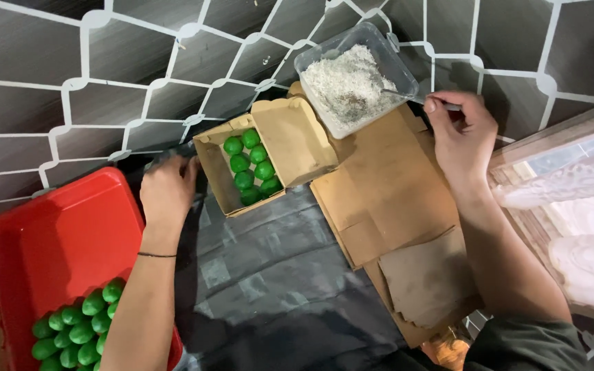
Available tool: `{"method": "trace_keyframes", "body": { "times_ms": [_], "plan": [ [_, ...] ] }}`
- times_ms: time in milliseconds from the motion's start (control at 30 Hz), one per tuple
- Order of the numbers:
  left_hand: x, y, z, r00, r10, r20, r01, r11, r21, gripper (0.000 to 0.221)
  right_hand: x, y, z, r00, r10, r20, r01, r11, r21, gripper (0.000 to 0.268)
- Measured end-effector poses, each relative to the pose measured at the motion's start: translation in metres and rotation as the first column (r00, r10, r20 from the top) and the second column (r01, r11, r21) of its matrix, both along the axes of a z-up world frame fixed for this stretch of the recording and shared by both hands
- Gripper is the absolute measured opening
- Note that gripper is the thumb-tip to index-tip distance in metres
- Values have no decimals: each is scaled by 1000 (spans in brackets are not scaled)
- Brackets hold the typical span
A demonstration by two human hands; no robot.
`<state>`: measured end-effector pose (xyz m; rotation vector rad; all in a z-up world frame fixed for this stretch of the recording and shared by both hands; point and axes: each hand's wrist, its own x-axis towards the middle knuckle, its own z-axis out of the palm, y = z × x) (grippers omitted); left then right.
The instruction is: Packaging green dough balls into small cardboard boxes and adding flour using a spoon
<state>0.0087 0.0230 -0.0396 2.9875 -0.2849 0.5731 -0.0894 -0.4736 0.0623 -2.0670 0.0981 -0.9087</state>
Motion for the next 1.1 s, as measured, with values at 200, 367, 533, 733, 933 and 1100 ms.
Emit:
{"method": "trace_keyframes", "body": {
  "times_ms": [200,367,533,733,933,1100],
  "plan": [
    [-12,-23,45,966,-8,-260,-78,945,-319,16,-2,12,33,971,-61,-229,68,997,24,14],
    [-11,-24,56,968,-196,-159,88,854,-513,34,1,15,31,981,-42,-191,41,999,-9,12],
    [-12,-32,47,967,-173,-186,52,852,-521,29,-6,19,33,990,13,-141,-17,1000,-24,9],
    [-9,-18,33,978,-53,-203,-39,906,-422,18,0,57,35,986,80,-146,-98,988,-118,13],
    [-6,-18,36,963,-53,-266,-64,908,-414,20,2,99,35,954,239,-181,-250,968,-36,30],
    [-5,-16,33,965,-65,-256,-53,901,-431,15,7,127,31,933,286,-216,-312,945,-97,13]
  ]
}}
